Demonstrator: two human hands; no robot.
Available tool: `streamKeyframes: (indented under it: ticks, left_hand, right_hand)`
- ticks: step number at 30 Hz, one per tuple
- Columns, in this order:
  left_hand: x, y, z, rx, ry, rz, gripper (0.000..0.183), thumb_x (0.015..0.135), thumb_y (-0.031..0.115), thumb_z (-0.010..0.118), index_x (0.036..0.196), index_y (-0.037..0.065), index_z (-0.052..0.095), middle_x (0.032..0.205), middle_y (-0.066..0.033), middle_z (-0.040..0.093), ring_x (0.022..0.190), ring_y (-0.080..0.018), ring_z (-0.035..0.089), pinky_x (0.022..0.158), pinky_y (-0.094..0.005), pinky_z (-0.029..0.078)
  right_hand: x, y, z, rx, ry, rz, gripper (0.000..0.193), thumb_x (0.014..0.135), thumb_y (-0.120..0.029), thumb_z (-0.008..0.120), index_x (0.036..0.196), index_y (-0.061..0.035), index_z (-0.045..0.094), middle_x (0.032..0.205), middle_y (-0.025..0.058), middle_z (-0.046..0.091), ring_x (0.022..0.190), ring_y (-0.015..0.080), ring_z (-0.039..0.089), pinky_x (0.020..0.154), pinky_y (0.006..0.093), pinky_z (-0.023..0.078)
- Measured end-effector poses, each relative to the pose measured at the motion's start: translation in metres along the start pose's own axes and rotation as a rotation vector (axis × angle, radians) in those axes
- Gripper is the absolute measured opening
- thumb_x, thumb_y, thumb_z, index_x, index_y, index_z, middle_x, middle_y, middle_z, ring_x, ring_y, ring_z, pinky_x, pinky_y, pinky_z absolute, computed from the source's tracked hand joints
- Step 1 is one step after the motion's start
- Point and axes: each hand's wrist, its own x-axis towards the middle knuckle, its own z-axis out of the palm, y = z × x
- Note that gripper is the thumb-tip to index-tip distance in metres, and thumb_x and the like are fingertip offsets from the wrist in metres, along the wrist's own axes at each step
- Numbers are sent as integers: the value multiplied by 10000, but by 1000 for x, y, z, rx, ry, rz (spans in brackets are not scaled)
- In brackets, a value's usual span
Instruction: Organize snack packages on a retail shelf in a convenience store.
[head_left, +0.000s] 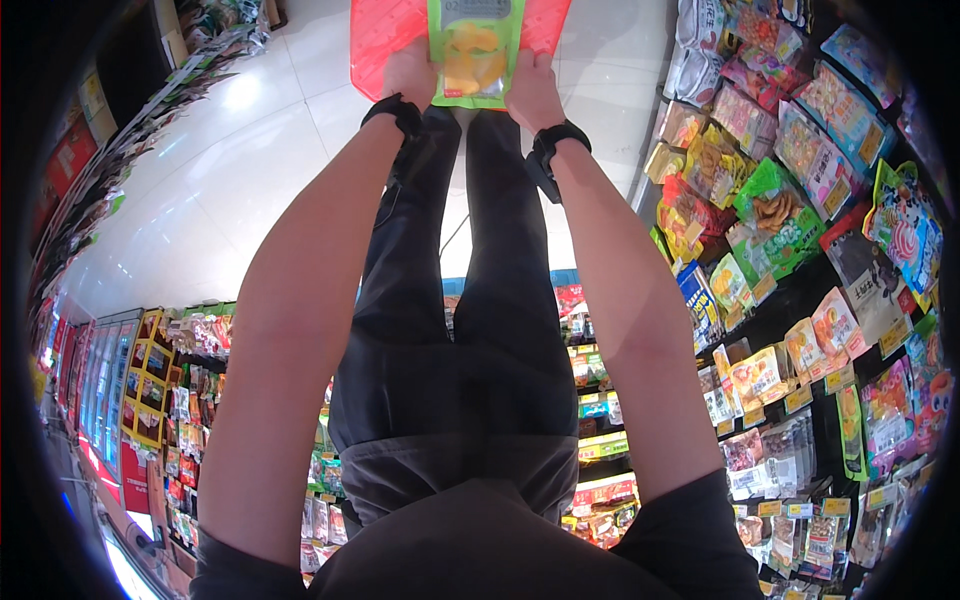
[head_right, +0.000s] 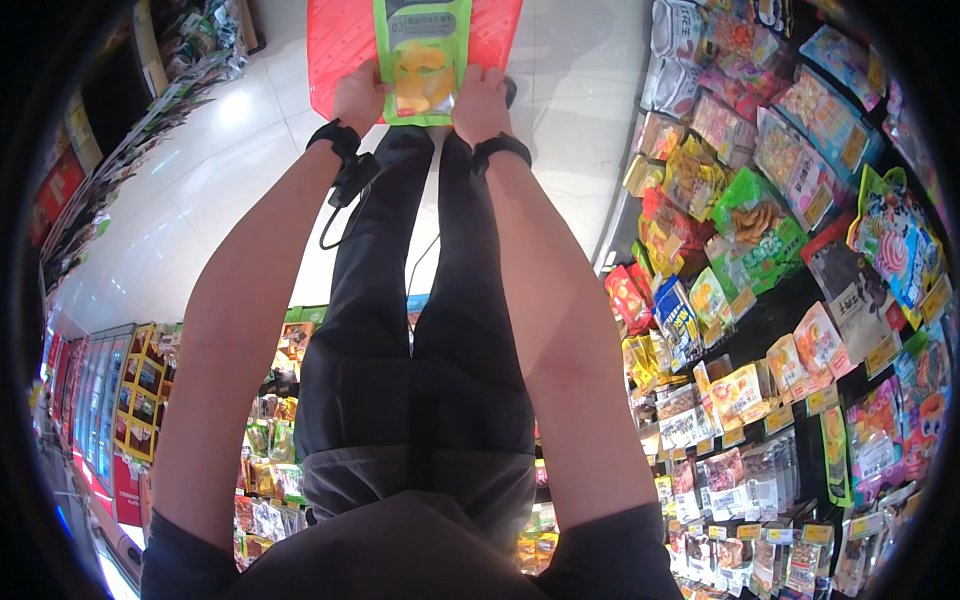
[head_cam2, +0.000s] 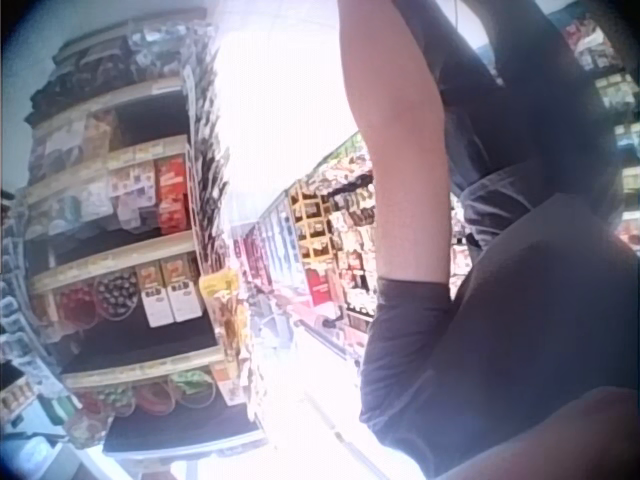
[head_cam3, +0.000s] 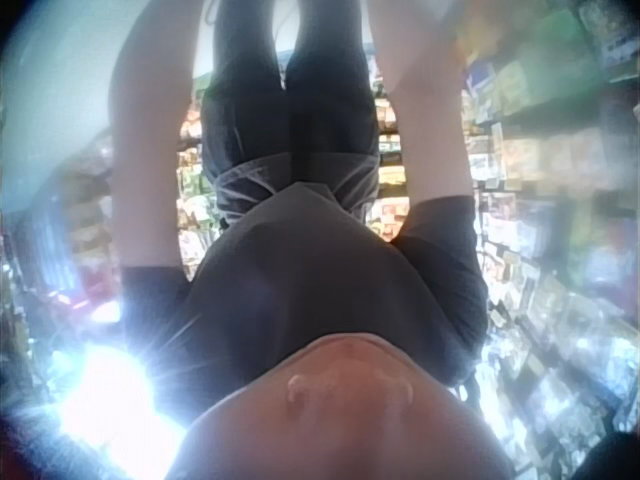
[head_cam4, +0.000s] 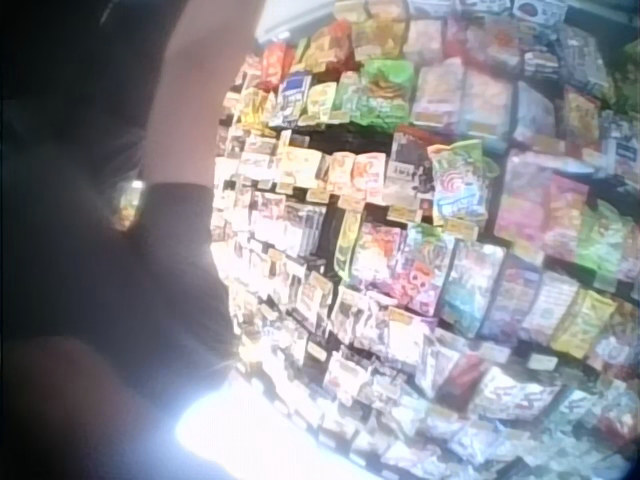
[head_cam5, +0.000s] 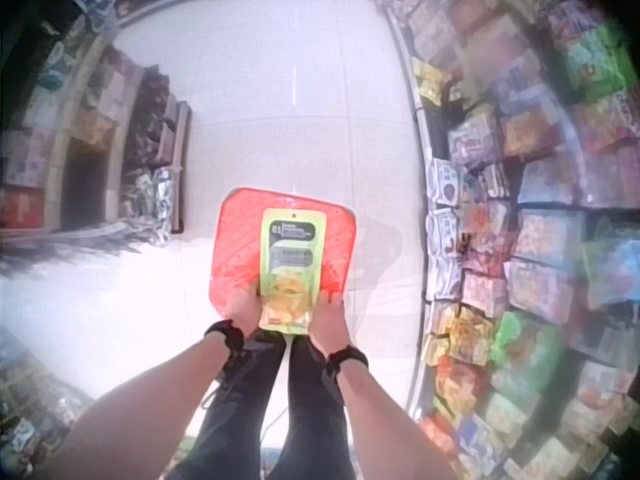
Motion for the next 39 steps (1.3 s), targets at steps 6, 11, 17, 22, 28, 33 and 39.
streamKeyframes:
  ticks: [6,11,17,22,28,33,39]
  left_hand:
    - [3,0,-4,-17,-12,1,260,870,120,702,1103,17,654,993,-222,716,983,-409,676,837,-492,545]
    - [3,3,-3,-20,-7,-2,256,863,132,713,1086,17,661,984,-218,719,975,-405,680,834,-487,547]
    - [4,-4,-3,-3,-6,9,260,861,167,724,1065,17,662,973,-205,722,959,-396,685,824,-477,548]
    - [5,-8,-3,12,-1,14,250,864,176,722,1050,20,666,953,-197,724,948,-386,689,819,-471,549]
    - [6,-1,-1,2,-15,-7,244,861,182,724,1034,18,672,948,-190,726,938,-376,693,813,-458,551]
    - [4,-7,-1,16,8,19,236,844,179,727,1006,17,672,922,-183,725,910,-367,696,796,-454,552]
    - [4,-9,-1,-10,59,59,226,847,200,717,978,22,673,888,-180,721,883,-371,695,781,-456,551]
  right_hand:
    - [3,3,2,-72,12,-83,399,799,-2,600,1171,30,461,1173,285,477,1107,490,495,991,496,445]
    - [3,6,3,-85,27,-71,387,810,-15,594,1170,31,458,1162,285,485,1101,486,499,988,499,445]
    - [-1,-5,0,-71,24,-10,387,819,-20,589,1178,30,454,1167,292,482,1084,492,514,979,502,455]
    - [0,-7,3,-73,39,-20,387,824,-20,582,1185,33,453,1169,291,482,1079,488,520,972,502,458]
    - [4,7,9,-104,122,-89,404,772,22,598,1149,45,454,1115,276,498,1025,489,522,913,505,481]
    - [2,3,11,-115,47,-19,395,811,-43,608,1169,23,458,1174,288,484,1049,484,534,958,507,460]
    - [2,-4,5,-52,31,42,413,798,-51,619,1175,23,468,1184,287,490,1098,494,522,985,512,453]
